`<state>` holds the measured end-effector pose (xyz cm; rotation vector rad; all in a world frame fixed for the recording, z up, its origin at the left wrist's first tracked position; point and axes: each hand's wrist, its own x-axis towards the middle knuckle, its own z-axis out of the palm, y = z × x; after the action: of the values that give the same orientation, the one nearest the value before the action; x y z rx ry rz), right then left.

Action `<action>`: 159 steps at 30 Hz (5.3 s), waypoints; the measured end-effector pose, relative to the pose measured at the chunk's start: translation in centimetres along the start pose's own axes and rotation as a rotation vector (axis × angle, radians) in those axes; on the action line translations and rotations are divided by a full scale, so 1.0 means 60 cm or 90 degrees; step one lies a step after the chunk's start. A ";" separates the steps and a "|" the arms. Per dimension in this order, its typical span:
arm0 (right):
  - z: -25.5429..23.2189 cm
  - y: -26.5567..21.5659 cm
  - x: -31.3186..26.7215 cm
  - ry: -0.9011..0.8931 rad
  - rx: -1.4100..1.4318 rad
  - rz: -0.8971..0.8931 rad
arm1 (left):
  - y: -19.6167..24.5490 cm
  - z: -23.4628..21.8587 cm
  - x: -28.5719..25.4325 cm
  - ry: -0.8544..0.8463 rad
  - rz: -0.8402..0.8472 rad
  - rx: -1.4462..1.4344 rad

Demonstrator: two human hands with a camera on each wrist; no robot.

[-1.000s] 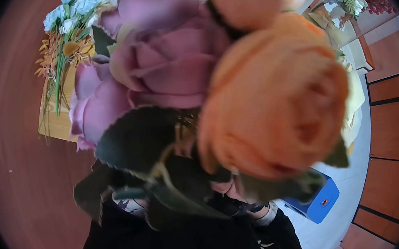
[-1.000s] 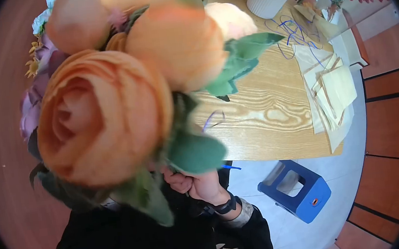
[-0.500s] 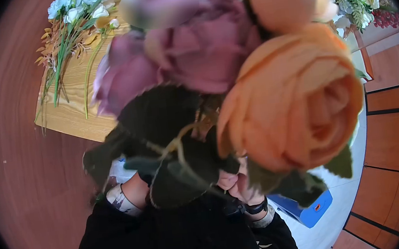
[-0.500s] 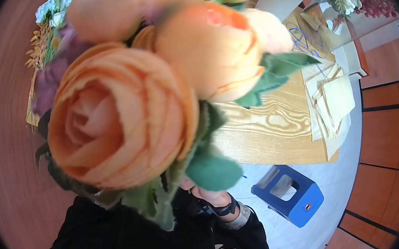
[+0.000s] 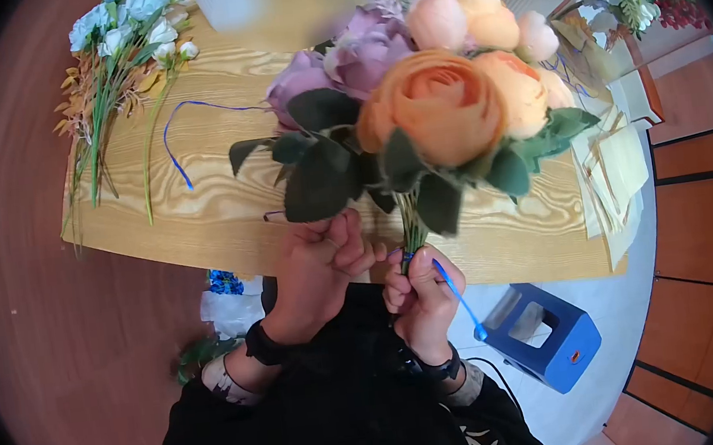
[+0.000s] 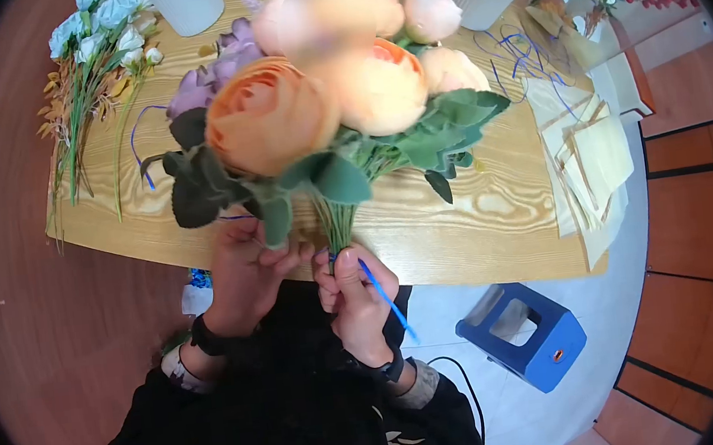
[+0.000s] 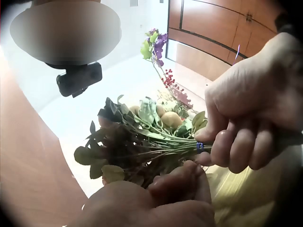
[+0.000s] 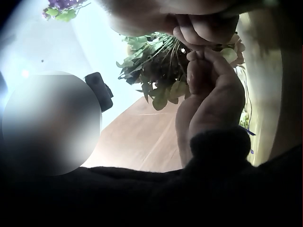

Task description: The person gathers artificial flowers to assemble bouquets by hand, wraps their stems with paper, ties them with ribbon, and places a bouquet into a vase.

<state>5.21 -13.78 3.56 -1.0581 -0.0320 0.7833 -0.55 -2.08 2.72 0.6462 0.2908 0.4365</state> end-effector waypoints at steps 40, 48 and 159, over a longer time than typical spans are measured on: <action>-0.002 -0.023 0.025 -0.116 0.133 0.194 | -0.014 -0.026 0.027 -0.105 -0.314 -0.217; 0.013 0.011 0.035 -0.007 0.135 0.108 | -0.007 0.004 0.001 0.098 0.216 0.491; -0.063 -0.008 0.008 -0.165 -0.491 -0.206 | -0.001 -0.035 -0.048 -0.172 0.438 0.796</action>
<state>7.27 -16.54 1.83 -1.6132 -0.7584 0.6105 -3.89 -2.42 1.44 2.0435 0.0371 0.8060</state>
